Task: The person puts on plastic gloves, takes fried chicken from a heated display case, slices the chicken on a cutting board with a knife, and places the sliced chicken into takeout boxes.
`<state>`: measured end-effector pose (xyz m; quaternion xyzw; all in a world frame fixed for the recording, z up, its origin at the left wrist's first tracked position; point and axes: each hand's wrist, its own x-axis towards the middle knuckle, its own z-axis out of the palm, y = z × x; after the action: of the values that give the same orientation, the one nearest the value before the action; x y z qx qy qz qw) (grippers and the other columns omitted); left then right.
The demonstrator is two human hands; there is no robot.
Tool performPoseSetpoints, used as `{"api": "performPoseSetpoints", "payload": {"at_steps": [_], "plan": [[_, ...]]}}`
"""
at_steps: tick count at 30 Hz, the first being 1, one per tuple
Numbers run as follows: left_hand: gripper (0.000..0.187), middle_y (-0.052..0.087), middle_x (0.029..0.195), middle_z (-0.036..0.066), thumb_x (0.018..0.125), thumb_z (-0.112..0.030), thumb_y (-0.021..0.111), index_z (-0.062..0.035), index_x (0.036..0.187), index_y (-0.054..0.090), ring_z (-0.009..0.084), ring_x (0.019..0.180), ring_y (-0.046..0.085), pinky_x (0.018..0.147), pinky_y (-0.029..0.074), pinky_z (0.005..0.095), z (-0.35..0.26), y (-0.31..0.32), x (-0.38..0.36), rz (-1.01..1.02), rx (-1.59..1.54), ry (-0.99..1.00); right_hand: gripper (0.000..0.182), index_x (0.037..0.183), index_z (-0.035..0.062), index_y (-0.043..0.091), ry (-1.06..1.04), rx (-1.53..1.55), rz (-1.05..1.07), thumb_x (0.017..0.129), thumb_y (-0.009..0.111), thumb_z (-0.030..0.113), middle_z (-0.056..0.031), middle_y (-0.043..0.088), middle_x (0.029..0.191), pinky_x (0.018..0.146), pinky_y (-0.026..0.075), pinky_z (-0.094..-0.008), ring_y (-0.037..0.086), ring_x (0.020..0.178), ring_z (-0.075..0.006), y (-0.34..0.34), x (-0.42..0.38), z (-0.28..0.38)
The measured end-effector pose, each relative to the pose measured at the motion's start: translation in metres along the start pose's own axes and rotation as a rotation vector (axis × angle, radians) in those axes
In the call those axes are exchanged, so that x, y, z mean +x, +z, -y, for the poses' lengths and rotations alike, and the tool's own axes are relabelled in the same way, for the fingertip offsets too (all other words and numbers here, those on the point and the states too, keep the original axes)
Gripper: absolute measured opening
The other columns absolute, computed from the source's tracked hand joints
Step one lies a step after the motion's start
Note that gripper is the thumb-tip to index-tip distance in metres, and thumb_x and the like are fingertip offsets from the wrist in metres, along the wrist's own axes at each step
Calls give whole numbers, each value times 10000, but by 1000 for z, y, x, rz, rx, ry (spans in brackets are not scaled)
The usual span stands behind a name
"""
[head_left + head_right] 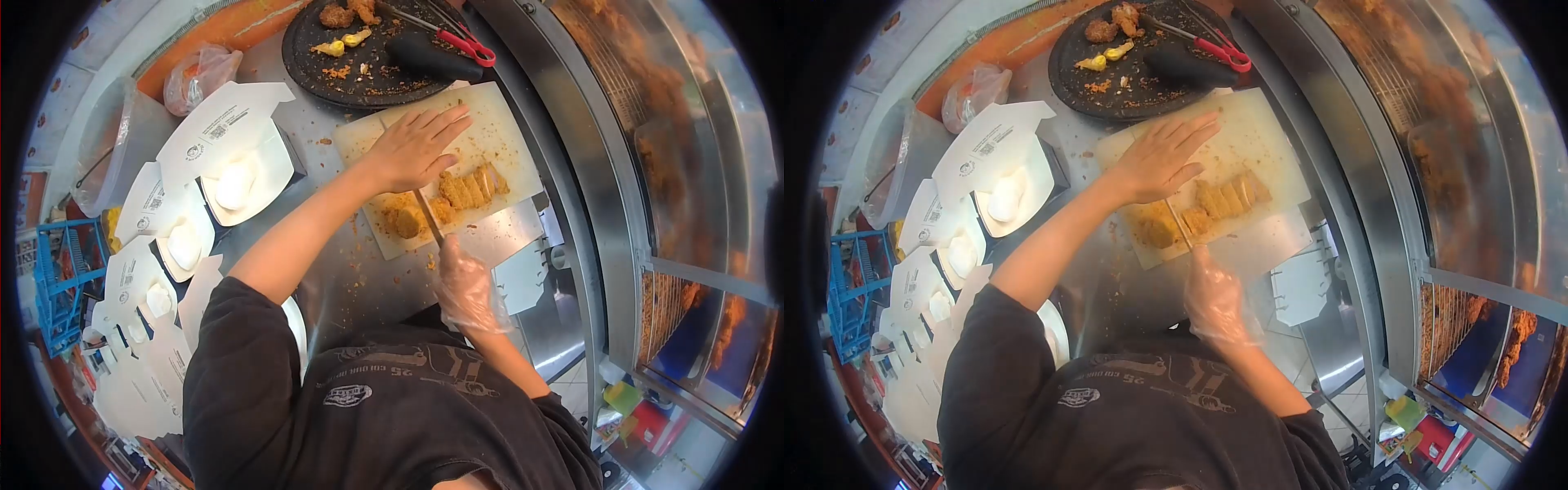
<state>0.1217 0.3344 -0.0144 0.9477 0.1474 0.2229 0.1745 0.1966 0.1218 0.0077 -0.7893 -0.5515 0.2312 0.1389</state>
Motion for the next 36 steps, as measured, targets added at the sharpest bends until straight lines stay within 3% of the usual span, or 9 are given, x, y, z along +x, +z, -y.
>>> {"api": "performPoseSetpoints", "payload": {"at_steps": [2, 8, 13, 19, 20, 28, 30, 33, 36], "plan": [[581, 368, 1472, 103, 917, -310, 507, -62, 1422, 361, 266, 1230, 438, 1040, 321, 417, 23, 32, -22, 218, 117, -97, 166, 998, 24, 488, -46, -35, -27, 838, 515, 59, -226, 613, 664, 523, 480, -501, 617, 611, -428, 36, 7, -14], [564, 331, 1490, 128, 911, -247, 507, -50, 1419, 358, 318, 1262, 404, 1057, 304, 444, 3, -15, -11, -14, -10, -39, 152, 990, 15, 495, -28, -39, 79, 849, 499, 69, -247, 619, 722, 583, 489, -495, 628, 684, -427, 1, 0, 7], [566, 329, 1489, 127, 891, -219, 532, -46, 1404, 370, 316, 1289, 386, 1066, 307, 427, 40, 23, -32, 32, 58, -103, 179, 1017, 20, 485, -218, -61, -115, 853, 509, 90, -217, 604, 648, 524, 475, -489, 617, 604, -408, 39, 20, -9], [568, 321, 1493, 132, 872, -203, 538, -43, 1393, 377, 316, 1267, 402, 1046, 322, 430, -4, -34, -31, -20, -12, -79, 231, 1057, 29, 468, -153, -96, 15, 842, 536, 79, -175, 592, 598, 466, 455, -485, 592, 527, -408, -4, -11, 16], [567, 321, 1493, 132, 870, -203, 539, -43, 1390, 381, 316, 1247, 416, 1034, 331, 429, -7, -35, -34, -68, -3, -42, 163, 984, 37, 461, -145, -66, 13, 832, 519, 32, -178, 578, 602, 486, 454, -477, 594, 549, -402, -9, -17, 21], [568, 334, 1482, 136, 862, -231, 545, -46, 1379, 396, 328, 1211, 435, 1013, 342, 426, 25, 11, -61, 61, 62, -140, 138, 946, 54, 472, -180, -69, -108, 824, 522, 12, -187, 562, 608, 509, 446, -486, 595, 584, -406, 56, 2, 2], [567, 336, 1481, 136, 865, -242, 547, -50, 1377, 399, 330, 1223, 427, 1020, 336, 428, 21, 16, -56, 58, 28, -133, 148, 971, 67, 479, -62, -93, 51, 835, 517, 21, -187, 579, 649, 533, 462, -479, 591, 591, -400, 52, 2, 1], [531, 369, 1460, 134, 891, -295, 552, -42, 1343, 436, 312, 1211, 446, 1020, 341, 430, 25, 3, -40, 27, 77, -58, 108, 951, 85, 483, -82, 83, 138, 858, 512, 38, -168, 599, 680, 547, 481, -458, 596, 595, -361, 31, 11, 1], [472, 437, 1403, 137, 908, -288, 557, -51, 1308, 472, 325, 1223, 450, 1036, 327, 436, -9, -63, -15, -312, 78, -50, 90, 984, 113, 529, -170, -29, 24, 904, 494, 92, -141, 609, 675, 546, 494, -443, 605, 608, -324, -26, 20, -1]]}}
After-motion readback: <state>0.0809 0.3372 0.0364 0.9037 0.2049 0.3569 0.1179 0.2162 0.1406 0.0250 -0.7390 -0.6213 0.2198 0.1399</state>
